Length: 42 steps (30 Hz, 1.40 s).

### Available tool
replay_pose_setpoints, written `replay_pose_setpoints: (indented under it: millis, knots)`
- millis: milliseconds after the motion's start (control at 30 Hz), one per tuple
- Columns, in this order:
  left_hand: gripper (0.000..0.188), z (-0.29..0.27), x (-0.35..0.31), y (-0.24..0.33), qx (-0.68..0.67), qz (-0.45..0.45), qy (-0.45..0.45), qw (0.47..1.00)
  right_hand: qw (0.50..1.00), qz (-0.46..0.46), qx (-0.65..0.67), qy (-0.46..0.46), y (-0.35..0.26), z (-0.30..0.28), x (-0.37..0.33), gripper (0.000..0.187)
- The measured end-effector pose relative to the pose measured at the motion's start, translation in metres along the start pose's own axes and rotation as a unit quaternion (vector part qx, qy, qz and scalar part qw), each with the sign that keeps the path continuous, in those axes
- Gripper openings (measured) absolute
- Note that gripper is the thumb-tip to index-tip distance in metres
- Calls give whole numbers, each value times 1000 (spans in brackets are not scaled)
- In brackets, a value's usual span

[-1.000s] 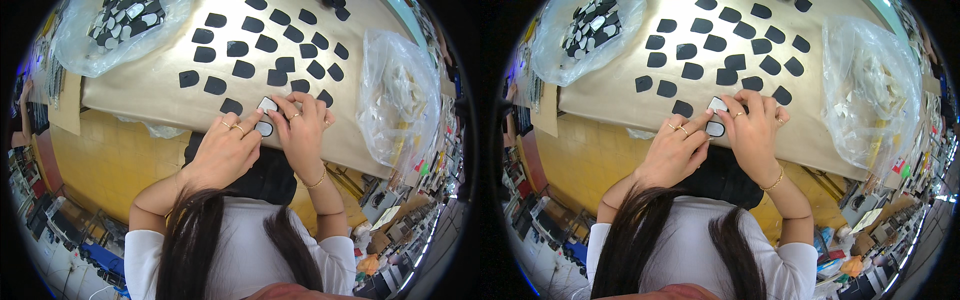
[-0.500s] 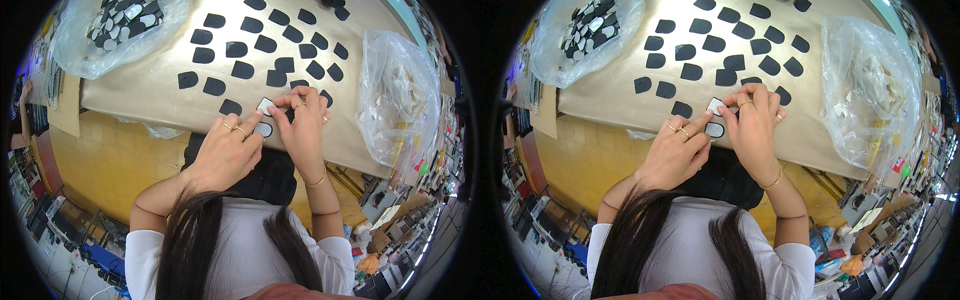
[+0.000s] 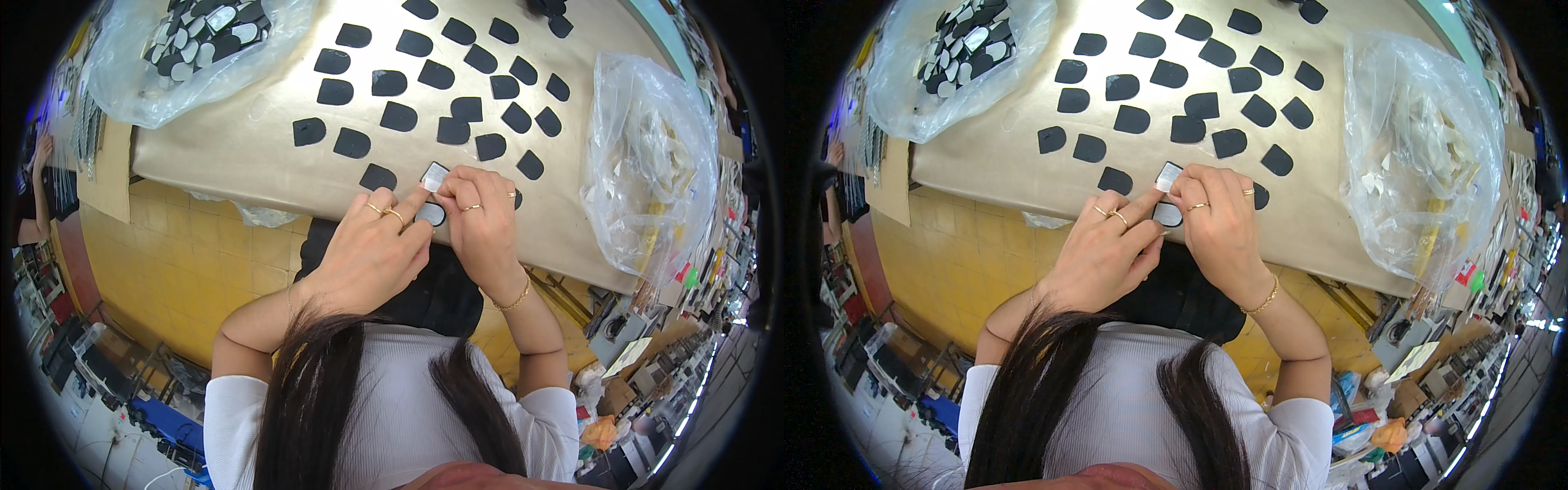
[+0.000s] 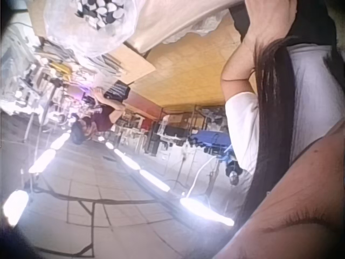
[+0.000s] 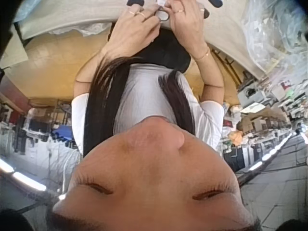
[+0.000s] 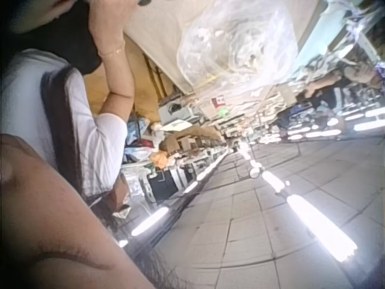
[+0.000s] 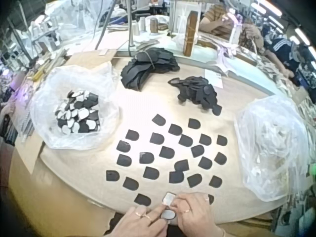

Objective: The person repeatedly picks up small black and white D-shaped pieces from a table and joins them together by hand. The person arranges the joined pieces on the table and continues the process with additional pieces from nearby piles.

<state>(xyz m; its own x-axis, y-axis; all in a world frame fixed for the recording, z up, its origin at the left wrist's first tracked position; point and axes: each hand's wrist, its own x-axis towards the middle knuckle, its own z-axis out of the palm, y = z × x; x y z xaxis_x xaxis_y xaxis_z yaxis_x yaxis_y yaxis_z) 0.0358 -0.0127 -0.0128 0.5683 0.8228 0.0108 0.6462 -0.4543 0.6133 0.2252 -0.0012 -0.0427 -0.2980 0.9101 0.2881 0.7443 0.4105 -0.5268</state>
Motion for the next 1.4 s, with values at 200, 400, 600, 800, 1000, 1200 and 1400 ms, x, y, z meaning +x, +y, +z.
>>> replay_pose_setpoints:
  millis: [200, 400, 600, 800, 1000, 1200, 1400]
  knots:
    - [19, -3, 0, 3, -22, 4, 37, 999, 967, 153, 182, -88, -4, -28, 0, 13]
    - [16, 0, 6, 4, -34, -17, 34, 999, 952, 227, 190, -76, 23, -65, 2, 12]
    - [14, -5, 10, -2, -154, -57, 84, 983, 961, 242, 112, -70, 31, -55, -12, 12]
    - [14, 0, 11, 4, -141, 19, 20, 990, 962, 254, 72, -74, 24, -46, -11, 12]
    - [14, 16, 14, 12, -89, 57, 7, 994, 966, 246, 29, -76, 21, -42, -9, 11]
    - [12, 21, 18, 14, -48, 62, -3, 997, 971, 229, -3, -69, 17, -39, -10, 10]
    - [11, 21, 20, 16, -17, 54, -17, 998, 972, 218, -54, -65, 15, -34, -11, 20]
